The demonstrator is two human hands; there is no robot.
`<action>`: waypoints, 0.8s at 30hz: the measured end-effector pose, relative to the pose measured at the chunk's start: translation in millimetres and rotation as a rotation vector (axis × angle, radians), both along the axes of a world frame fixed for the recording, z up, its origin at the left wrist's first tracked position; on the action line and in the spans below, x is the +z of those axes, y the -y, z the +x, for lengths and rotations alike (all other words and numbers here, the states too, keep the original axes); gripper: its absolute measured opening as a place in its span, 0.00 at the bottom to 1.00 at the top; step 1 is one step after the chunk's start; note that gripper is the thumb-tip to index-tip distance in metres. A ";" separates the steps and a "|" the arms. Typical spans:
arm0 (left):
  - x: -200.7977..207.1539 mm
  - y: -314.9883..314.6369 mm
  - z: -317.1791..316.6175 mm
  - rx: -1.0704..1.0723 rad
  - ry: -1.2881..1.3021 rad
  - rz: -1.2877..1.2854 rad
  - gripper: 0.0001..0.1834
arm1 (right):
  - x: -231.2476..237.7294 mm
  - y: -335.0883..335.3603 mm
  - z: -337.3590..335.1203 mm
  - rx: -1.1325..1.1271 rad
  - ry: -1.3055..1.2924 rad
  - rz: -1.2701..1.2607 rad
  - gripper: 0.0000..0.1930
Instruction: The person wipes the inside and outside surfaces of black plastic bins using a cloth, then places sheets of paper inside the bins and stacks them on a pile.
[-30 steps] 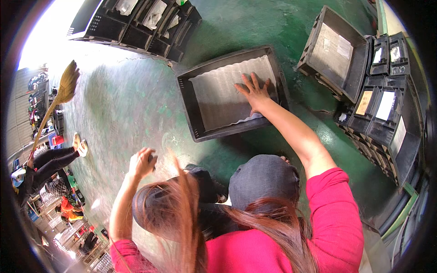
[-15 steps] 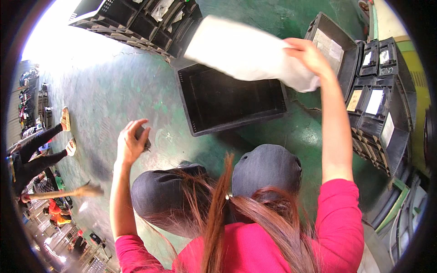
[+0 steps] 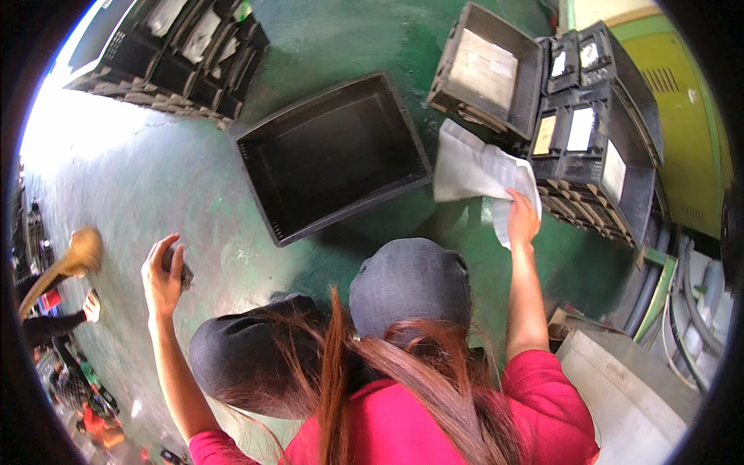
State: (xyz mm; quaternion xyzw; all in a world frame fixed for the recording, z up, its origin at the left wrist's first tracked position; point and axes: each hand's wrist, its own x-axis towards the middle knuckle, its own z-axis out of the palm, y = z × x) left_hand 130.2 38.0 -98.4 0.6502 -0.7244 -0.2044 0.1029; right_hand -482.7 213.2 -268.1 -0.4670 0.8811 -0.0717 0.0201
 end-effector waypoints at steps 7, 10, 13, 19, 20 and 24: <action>8.9 -18.0 29.3 0.145 -0.036 0.006 0.12 | 20.0 58.4 108.3 0.684 0.074 -0.196 0.45; 11.2 -3.1 0.6 0.072 0.006 -0.023 0.13 | 27.5 101.6 157.6 0.970 0.016 -0.140 0.37; 25.2 3.5 -11.6 0.083 -0.034 -0.042 0.13 | 14.2 134.1 157.3 1.047 0.110 0.057 0.21; 45.4 -14.5 50.8 0.475 -0.563 0.068 0.15 | 112.1 182.1 174.3 0.522 0.491 -0.186 0.25; 44.2 -17.4 53.2 0.518 -0.687 0.044 0.19 | 108.3 185.9 166.0 0.378 0.736 -0.252 0.26; 32.7 -10.2 43.6 0.603 -1.150 0.438 0.23 | 46.4 177.3 134.5 -0.060 1.753 -0.381 0.23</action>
